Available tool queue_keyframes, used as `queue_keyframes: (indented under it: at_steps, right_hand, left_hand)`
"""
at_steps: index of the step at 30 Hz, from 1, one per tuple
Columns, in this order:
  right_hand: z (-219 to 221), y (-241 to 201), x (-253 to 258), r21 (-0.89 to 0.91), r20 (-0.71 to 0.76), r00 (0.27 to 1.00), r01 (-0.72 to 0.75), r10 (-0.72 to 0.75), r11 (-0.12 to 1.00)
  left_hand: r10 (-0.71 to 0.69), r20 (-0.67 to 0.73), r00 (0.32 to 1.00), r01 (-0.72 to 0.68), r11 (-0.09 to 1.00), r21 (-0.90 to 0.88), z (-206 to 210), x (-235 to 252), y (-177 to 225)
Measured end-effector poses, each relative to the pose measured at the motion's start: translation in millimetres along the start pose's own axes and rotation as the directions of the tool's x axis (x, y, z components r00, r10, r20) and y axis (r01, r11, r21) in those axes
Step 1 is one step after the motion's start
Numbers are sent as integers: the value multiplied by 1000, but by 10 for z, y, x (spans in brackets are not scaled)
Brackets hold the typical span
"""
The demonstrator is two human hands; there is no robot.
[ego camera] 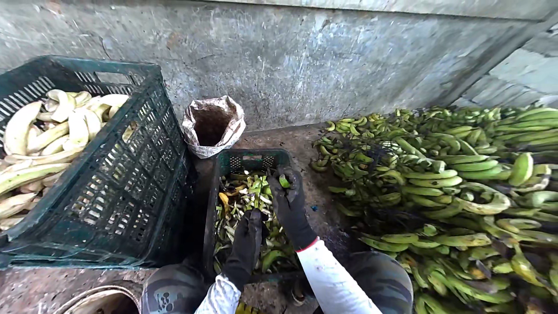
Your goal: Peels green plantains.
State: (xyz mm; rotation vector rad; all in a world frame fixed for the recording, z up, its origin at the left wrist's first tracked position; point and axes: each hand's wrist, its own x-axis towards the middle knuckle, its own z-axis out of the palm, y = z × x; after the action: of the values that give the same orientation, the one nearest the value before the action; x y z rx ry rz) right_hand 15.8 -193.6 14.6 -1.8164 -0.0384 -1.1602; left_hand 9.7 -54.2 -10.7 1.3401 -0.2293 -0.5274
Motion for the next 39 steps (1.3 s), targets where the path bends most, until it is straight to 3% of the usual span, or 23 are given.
queue_keyframes:
  at_steps: [2, 4, 6, 8, 12, 20, 23, 25, 28, 30, 32, 35, 36, 37, 39]
  right_hand:
    - [-13, -91, 93, 143, -68, 995, -67, 77, 988]
    - [-102, -214, 293, 279, -89, 965, -212, 245, 937]
    - [-222, -209, 453, 448, -15, 912, -361, 411, 818]
    - [-293, -83, 500, 603, 58, 879, -409, 473, 685]
    - [-289, 88, 456, 619, 126, 847, -474, 517, 627]
    - [-221, 204, 316, 561, 98, 837, -493, 538, 665]
    - [-176, 175, 289, 598, 92, 817, -502, 569, 624]
    - [-117, 119, 236, 691, 142, 770, -527, 622, 495]
    - [-30, 0, 129, 769, 300, 634, -603, 713, 213]
    - [9, -17, 61, 750, 375, 561, -651, 738, 113]
    - [20, 11, 20, 724, 339, 589, -661, 733, 197]
    - [-22, 146, -24, 599, 151, 770, -570, 620, 562]
    - [-29, 176, -27, 565, 106, 790, -547, 603, 618]
    - [-23, 177, -22, 563, 85, 786, -545, 612, 622]
    - [-16, 136, -31, 638, 116, 736, -570, 667, 518]
  left_hand:
    - [-84, -18, 996, 83, 996, -28, -21, -18, -96]
    - [-173, -11, 985, 173, 984, -41, -59, -42, -228]
    - [-138, 70, 988, 140, 990, -22, -109, -73, -290]
    - [-25, 182, 983, 29, 999, -18, -116, -80, -256]
    - [85, 288, 954, -89, 996, 3, -41, -140, -152]
    - [43, 276, 960, -76, 991, 112, -13, -157, -140]
    - [27, 248, 968, -73, 982, 176, -19, -144, -152]
    - [11, 226, 974, -66, 969, 236, -31, -124, -170]
    - [-20, 205, 979, -34, 966, 256, -65, -40, -240]
    - [-40, 187, 982, -9, 967, 255, -99, -3, -294]
    - [-55, 169, 984, 8, 964, 266, -116, 0, -304]
    - [-73, 165, 984, 18, 949, 313, -105, -8, -275]
    - [-76, 170, 982, 15, 942, 335, -103, -13, -279]
    - [-79, 176, 981, 10, 933, 360, -107, -7, -287]
    - [-91, 182, 979, 7, 909, 417, -129, 18, -319]
